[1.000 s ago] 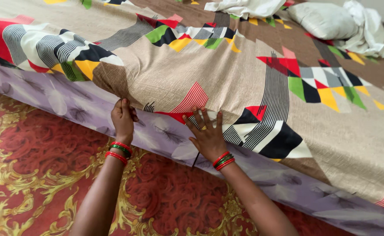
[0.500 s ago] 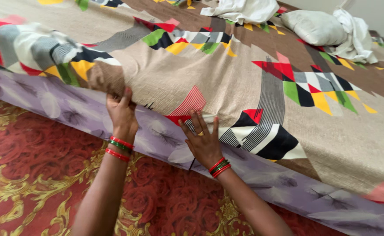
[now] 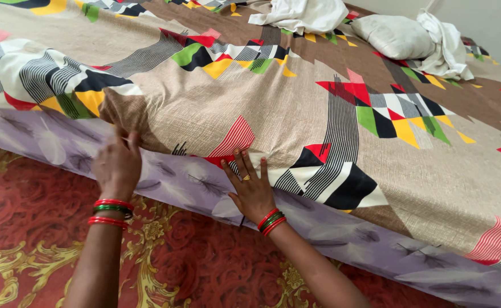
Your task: The person tucks the edges of a geometric-patterned bedsheet under the mattress of a low bed by hand, moving around the perimeter of the bed to smooth the fabric.
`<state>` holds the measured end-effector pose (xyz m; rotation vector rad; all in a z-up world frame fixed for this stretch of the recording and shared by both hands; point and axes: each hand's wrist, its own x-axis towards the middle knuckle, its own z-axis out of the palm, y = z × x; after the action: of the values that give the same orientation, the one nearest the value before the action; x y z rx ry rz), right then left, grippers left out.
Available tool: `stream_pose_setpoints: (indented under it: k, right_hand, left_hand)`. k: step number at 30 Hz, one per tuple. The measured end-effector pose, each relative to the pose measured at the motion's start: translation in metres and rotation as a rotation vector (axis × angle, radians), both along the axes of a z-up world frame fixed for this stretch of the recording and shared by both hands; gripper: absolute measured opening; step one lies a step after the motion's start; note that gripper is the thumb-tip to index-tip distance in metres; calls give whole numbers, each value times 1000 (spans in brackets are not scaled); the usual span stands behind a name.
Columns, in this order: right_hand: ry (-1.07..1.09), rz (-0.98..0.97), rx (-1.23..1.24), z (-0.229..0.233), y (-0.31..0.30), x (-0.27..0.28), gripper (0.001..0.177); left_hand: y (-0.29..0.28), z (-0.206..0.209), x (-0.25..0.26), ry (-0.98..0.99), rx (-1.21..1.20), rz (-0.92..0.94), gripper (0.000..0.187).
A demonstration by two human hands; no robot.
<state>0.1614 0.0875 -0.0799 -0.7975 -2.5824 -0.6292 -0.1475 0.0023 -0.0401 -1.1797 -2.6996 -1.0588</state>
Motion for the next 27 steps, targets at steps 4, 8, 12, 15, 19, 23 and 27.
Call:
stream_pose_setpoints:
  k: [4,8,12,15,19,23,27]
  right_hand:
    - [5,-11,-14,-9,5,-2,105]
    - [1,10,-49,-21,12,-2,95]
    - [-15,54,-128,-18,10,5,75]
    - [-82,146,-129,-8,11,23,57]
    - [8,280,-6,-7,21,88,33]
    - [-83,152,214,-4,47,151,63]
    - [-245,-48,403,-26,65,174,75]
  left_hand:
    - [-11,28,33,470,527,-157,33]
    - [39,21,129,795,398,-449,45]
    - [74,18,159,847,424,-592,60]
    - [76,5,148,797,458,-649,46]
    - [78,-1,148,851,459,-600,39]
    - [74,-3,155,819,483,-554,36]
    - [73,-5,159,828,495,-522,36]
